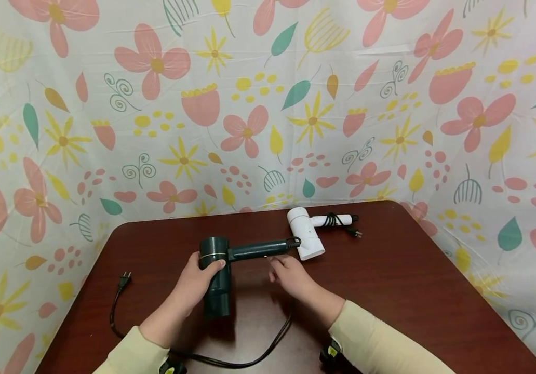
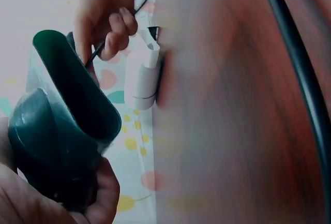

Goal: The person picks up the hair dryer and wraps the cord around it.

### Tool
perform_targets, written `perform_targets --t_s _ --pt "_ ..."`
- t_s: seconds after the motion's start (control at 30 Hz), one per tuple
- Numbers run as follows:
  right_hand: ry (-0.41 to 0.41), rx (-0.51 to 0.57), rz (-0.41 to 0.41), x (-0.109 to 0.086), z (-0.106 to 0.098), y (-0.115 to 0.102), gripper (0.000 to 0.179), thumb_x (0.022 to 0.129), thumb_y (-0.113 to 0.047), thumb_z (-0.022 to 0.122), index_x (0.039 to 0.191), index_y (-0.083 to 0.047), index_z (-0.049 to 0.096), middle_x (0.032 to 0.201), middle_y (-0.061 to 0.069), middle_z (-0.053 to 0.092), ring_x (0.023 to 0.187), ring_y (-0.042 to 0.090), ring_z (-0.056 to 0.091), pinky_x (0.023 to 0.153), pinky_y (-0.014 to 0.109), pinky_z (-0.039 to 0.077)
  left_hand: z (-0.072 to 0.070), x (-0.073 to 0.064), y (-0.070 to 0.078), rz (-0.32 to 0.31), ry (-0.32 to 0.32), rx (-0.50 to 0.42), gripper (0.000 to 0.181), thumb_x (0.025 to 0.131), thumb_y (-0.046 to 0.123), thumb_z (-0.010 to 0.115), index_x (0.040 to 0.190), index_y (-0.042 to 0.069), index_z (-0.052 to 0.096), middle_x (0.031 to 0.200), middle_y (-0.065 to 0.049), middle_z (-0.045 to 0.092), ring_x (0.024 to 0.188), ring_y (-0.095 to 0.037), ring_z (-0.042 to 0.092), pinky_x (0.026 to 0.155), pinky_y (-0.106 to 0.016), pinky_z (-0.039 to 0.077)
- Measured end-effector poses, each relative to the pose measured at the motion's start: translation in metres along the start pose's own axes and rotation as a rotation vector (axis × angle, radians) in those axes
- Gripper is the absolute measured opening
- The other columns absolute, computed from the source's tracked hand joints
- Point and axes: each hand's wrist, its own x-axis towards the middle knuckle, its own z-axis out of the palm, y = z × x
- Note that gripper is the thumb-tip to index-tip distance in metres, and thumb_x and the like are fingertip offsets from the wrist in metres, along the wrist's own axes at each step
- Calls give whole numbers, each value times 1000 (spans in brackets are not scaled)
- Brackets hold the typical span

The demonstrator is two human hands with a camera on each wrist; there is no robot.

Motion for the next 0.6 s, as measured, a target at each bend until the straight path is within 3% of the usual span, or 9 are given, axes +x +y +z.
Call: perform_targets --t_s 0.17,0.3,0.4,0.6 --pt "-38 -361 -33 -4 -6 -14 40 108 -30 42 80 -7 60 63 1 55 56 17 48 59 33 42 -1 1 2 21 56 45 91 89 56 66 151 6 22 133 -21 51 112 -33 59 88 -52 51" --pt "-102 -572 -76 -10 -13 -28 32 105 -30 49 111 -7 69 98 6 71 89 22 66 77 41 52 -4 2 3 26 76 100 95 89 59 65 152 5 20 134 -20 50 113 -32 59 89 -51 51" --pt "-148 -650 -128 -11 -20 -38 36 104 -28 51 131 -8 63 123 8 67 111 24 64 89 44 52 -7 3 3 23 96 145 99 87 62 65 154 6 17 136 -19 50 113 -33 58 90 -53 50" --pt "-140 -638 -214 -2 -37 -52 13 102 -25 58 106 -20 69 92 -7 68 77 8 60 72 34 50 -15 -1 1 21 86 195 102 85 65 66 156 9 19 137 -19 52 112 -33 60 85 -52 53"
